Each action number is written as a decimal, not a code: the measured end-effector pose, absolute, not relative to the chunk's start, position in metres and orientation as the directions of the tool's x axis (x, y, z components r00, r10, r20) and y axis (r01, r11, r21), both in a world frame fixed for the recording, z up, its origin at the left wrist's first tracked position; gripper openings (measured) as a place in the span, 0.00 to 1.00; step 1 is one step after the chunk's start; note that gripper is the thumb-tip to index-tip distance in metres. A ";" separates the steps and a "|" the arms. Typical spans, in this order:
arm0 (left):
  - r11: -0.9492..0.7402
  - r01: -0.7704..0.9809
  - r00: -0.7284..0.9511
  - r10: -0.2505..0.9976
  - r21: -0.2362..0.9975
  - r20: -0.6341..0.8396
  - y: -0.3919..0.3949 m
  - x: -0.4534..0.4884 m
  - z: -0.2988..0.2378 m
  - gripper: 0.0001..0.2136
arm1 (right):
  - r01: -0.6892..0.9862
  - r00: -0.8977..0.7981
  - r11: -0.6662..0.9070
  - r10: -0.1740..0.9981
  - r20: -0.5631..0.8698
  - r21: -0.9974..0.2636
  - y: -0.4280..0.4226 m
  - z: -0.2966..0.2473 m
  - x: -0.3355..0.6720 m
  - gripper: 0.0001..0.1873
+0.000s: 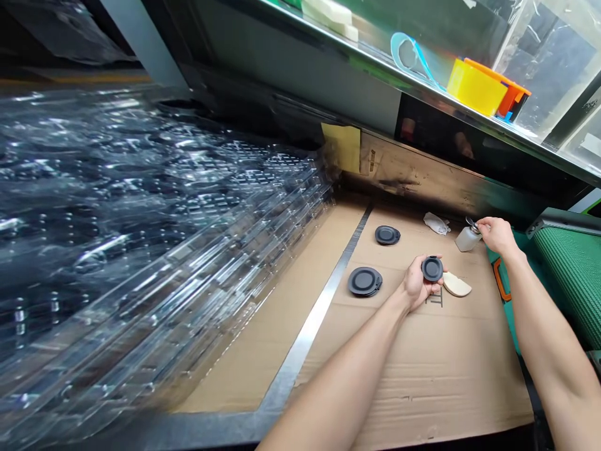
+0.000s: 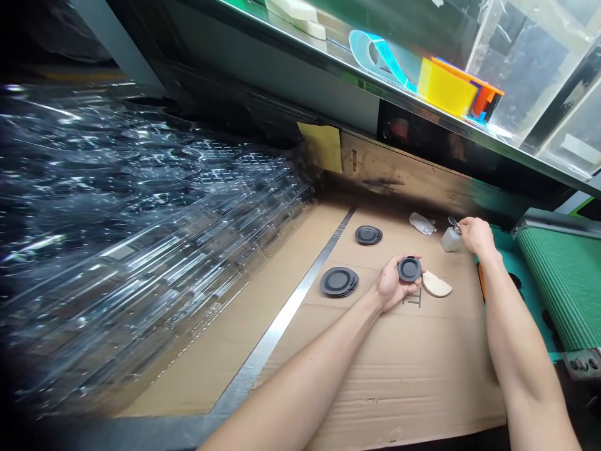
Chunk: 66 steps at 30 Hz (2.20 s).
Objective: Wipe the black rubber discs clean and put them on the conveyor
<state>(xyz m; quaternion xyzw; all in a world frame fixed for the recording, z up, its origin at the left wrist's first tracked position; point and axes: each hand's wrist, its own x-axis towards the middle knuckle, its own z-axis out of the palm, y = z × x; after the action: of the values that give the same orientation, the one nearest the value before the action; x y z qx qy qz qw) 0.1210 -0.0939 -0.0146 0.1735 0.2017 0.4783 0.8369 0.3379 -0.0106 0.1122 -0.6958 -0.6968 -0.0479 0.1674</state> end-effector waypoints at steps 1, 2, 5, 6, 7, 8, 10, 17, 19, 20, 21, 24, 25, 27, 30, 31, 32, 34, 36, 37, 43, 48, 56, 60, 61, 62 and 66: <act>0.475 -0.730 0.447 0.876 0.491 -0.182 -0.093 0.121 -0.015 0.18 | 0.963 0.003 0.092 0.937 0.350 -0.253 -0.021 0.107 0.331 0.13; 0.471 -0.725 0.440 0.878 0.502 -0.189 -0.093 0.122 -0.015 0.19 | 0.923 -0.019 0.168 0.919 0.395 -0.345 -0.034 0.101 0.324 0.13; 0.467 -0.696 0.438 0.878 0.546 -0.193 -0.093 0.126 -0.019 0.24 | 0.762 -0.103 0.335 0.908 0.406 -0.555 -0.073 0.073 0.300 0.18; 0.459 -0.686 0.433 0.881 0.565 -0.191 -0.093 0.128 -0.021 0.25 | 0.731 -0.127 0.360 0.906 0.404 -0.579 -0.085 0.062 0.294 0.18; 0.447 -0.673 0.422 0.886 0.589 -0.191 -0.093 0.130 -0.023 0.26 | 0.717 -0.152 0.383 0.901 0.406 -0.582 -0.094 0.051 0.288 0.17; 0.433 -0.652 0.407 0.892 0.622 -0.194 -0.093 0.132 -0.025 0.27 | 0.717 -0.177 0.408 0.890 0.420 -0.565 -0.101 0.041 0.284 0.16; 0.395 -0.578 0.374 0.906 0.714 -0.199 -0.094 0.135 -0.029 0.29 | 0.736 -0.235 0.465 0.857 0.458 -0.492 -0.108 0.023 0.280 0.14; 0.217 -0.205 0.296 0.943 0.954 -0.151 -0.103 0.138 -0.032 0.35 | 0.875 -0.362 0.462 0.822 0.440 -0.144 -0.113 0.001 0.282 0.15; 0.208 -0.110 0.287 0.943 0.972 -0.169 -0.104 0.137 -0.031 0.36 | 0.904 -0.370 0.425 0.835 0.406 -0.049 -0.116 0.003 0.281 0.15; 0.196 -0.066 0.278 0.945 0.978 -0.170 -0.105 0.136 -0.031 0.37 | 0.913 -0.372 0.408 0.841 0.392 -0.009 -0.118 0.004 0.280 0.14; 0.179 -0.023 0.270 0.948 0.984 -0.166 -0.106 0.136 -0.030 0.37 | 0.919 -0.372 0.394 0.846 0.382 0.023 -0.119 0.005 0.279 0.14; 0.105 0.091 0.252 0.960 0.990 -0.125 -0.108 0.136 -0.027 0.36 | 0.923 -0.376 0.376 0.847 0.375 0.077 -0.122 0.007 0.277 0.15; 0.080 0.115 0.251 0.962 0.990 -0.107 -0.109 0.137 -0.026 0.35 | 0.923 -0.380 0.377 0.845 0.376 0.084 -0.122 0.007 0.276 0.15; 0.048 0.129 0.250 0.965 0.990 -0.080 -0.111 0.137 -0.025 0.34 | 0.921 -0.383 0.379 0.844 0.375 0.087 -0.122 0.007 0.276 0.14; 0.058 0.103 0.241 0.967 0.993 -0.081 -0.113 0.139 -0.026 0.34 | 0.926 -0.369 0.372 0.858 0.359 0.062 -0.121 0.006 0.277 0.13; 0.069 0.096 0.233 0.968 0.993 -0.090 -0.114 0.140 -0.026 0.34 | 0.928 -0.362 0.369 0.862 0.355 0.051 -0.121 0.006 0.277 0.13; 0.078 0.093 0.225 0.969 0.993 -0.097 -0.114 0.140 -0.027 0.34 | 0.929 -0.358 0.368 0.864 0.354 0.042 -0.121 0.006 0.277 0.12; 0.077 0.106 0.218 0.971 0.991 -0.099 -0.114 0.141 -0.028 0.34 | 0.928 -0.356 0.373 0.859 0.369 0.027 -0.120 0.004 0.278 0.12; 0.058 0.134 0.220 0.972 0.989 -0.087 -0.114 0.142 -0.028 0.34 | 0.923 -0.358 0.383 0.846 0.396 0.015 -0.119 0.003 0.278 0.13; 0.048 0.148 0.221 0.972 0.988 -0.081 -0.115 0.142 -0.027 0.34 | 0.922 -0.358 0.388 0.841 0.406 0.009 -0.118 0.002 0.279 0.13; 0.067 0.168 0.206 0.973 0.983 -0.102 -0.118 0.143 -0.023 0.34 | 0.927 -0.341 0.375 0.860 0.379 -0.016 -0.117 -0.001 0.280 0.10; 0.029 0.159 0.212 0.975 0.987 -0.063 -0.119 0.144 -0.025 0.35 | 0.917 -0.360 0.398 0.837 0.413 -0.008 -0.117 -0.001 0.278 0.10; 0.042 0.127 0.194 0.979 0.991 -0.067 -0.119 0.144 -0.026 0.35 | 0.921 -0.354 0.390 0.838 0.415 -0.003 -0.117 -0.004 0.276 0.10; 0.067 0.105 0.202 0.975 0.992 -0.087 -0.118 0.145 -0.027 0.36 | 0.931 -0.328 0.366 0.852 0.409 -0.015 -0.117 -0.006 0.275 0.09; 0.075 0.105 0.196 0.976 0.992 -0.095 -0.117 0.145 -0.027 0.36 | 0.931 -0.327 0.364 0.857 0.399 -0.019 -0.116 -0.006 0.275 0.09; 0.078 0.109 0.184 0.978 0.991 -0.097 -0.117 0.145 -0.027 0.36 | 0.931 -0.328 0.365 0.859 0.392 -0.021 -0.116 -0.006 0.275 0.09; 0.038 0.117 0.175 0.983 0.992 -0.058 -0.119 0.146 -0.024 0.35 | 0.930 -0.328 0.366 0.864 0.383 -0.029 -0.116 -0.005 0.274 0.10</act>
<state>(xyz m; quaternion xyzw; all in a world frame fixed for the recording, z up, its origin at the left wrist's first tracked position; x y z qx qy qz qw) 0.1460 -0.1186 -0.0244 0.5578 0.4927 0.4120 0.5257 0.2735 -0.1158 -0.0046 -0.5544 -0.8089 -0.0983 0.1693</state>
